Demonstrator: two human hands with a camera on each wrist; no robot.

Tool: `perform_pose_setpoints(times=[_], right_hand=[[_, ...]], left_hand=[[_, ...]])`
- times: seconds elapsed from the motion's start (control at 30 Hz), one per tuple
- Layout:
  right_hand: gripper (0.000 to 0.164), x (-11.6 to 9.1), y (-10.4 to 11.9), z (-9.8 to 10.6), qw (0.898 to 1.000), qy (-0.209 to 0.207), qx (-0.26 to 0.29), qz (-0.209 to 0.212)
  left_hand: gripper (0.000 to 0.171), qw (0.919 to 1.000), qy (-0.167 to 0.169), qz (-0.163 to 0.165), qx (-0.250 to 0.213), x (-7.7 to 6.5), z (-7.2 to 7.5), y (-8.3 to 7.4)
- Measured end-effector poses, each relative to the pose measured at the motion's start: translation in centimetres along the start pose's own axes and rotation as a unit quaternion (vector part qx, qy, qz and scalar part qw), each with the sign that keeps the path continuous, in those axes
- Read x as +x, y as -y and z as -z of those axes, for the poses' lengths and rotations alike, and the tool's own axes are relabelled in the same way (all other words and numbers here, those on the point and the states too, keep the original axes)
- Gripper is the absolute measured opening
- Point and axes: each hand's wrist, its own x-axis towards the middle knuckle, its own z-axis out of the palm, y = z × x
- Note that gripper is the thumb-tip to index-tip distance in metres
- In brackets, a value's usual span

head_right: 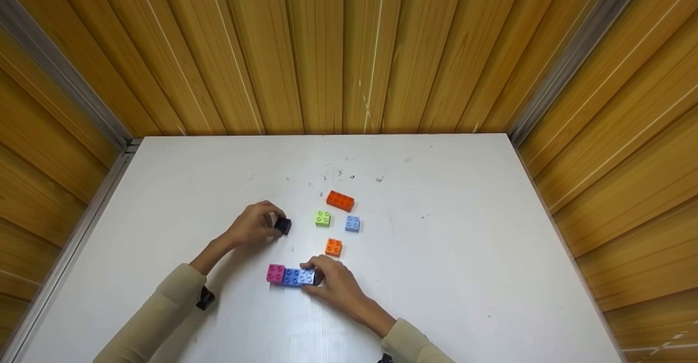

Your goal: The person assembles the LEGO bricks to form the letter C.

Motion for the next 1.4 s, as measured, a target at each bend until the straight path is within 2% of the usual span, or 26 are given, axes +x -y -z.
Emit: perform_pose_setpoints(times=[0.3, 0.47, 0.67, 0.93, 1.17, 1.4], right_hand=[[0.036, 0.0, -0.2, -0.1, 1.0, 0.002, 0.003, -0.006], [0.035, 0.0, -0.2, 0.0, 1.0, 0.003, 0.01, -0.004], [0.036, 0.0, -0.2, 0.0, 1.0, -0.003, 0.011, 0.006], [0.035, 0.0, -0.6, -0.2, 0.999, -0.013, 0.01, 0.031], [0.036, 0.0, -0.6, -0.1, 0.999, -0.012, 0.012, 0.032], [0.036, 0.0, -0.6, -0.1, 0.999, -0.011, 0.01, 0.034]], left_hand=[[0.035, 0.9956, 0.029, -0.075, -0.047, -3.2, 1.9, -1.7], [0.042, 0.9941, 0.07, -0.076, -0.035, -5.1, 2.4, -2.9], [0.035, 0.9911, 0.104, -0.08, -0.021, -6.8, 2.3, -3.5], [0.034, 0.9851, 0.129, -0.103, -0.049, -7.4, 1.7, -3.1], [0.036, 0.9843, 0.129, -0.102, -0.063, -7.5, 1.3, -3.0], [0.035, 0.9865, 0.117, -0.088, -0.074, -7.5, 1.1, -2.8]])
